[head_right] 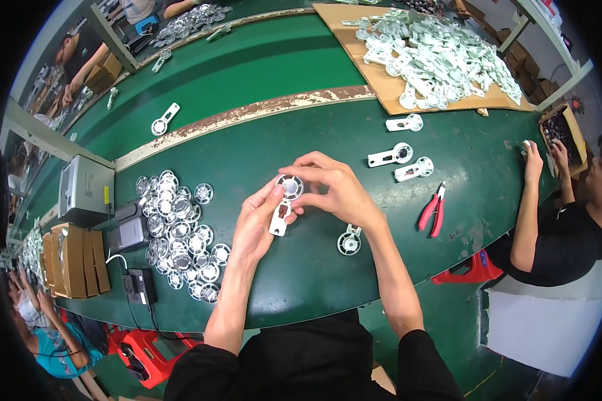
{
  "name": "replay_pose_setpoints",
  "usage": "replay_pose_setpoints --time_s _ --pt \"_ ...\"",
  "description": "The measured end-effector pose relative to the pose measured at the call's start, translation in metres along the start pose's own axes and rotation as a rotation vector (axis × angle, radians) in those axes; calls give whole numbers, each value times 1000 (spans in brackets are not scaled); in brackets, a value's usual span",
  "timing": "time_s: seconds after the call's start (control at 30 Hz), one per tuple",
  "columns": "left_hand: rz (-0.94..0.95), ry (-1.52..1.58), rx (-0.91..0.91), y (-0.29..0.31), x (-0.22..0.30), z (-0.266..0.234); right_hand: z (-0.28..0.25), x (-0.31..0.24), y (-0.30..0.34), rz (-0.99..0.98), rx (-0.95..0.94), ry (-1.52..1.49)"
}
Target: The person assembles plastic housing components by hand, fitting metal rings onto a component base to create a finished assembly.
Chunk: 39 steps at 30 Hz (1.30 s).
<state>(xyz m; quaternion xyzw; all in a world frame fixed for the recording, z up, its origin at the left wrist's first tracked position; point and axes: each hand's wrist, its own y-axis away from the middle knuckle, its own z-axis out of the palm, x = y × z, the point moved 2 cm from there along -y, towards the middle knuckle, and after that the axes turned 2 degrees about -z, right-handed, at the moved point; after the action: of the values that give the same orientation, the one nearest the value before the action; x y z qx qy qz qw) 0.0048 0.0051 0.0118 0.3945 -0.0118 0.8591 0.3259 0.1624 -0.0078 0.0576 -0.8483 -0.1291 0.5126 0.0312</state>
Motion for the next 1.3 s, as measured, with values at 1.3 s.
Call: replay_pose_setpoints --time_s 1.3 --pt "630 -539 166 9 11 13 30 4 3 36 238 -768"
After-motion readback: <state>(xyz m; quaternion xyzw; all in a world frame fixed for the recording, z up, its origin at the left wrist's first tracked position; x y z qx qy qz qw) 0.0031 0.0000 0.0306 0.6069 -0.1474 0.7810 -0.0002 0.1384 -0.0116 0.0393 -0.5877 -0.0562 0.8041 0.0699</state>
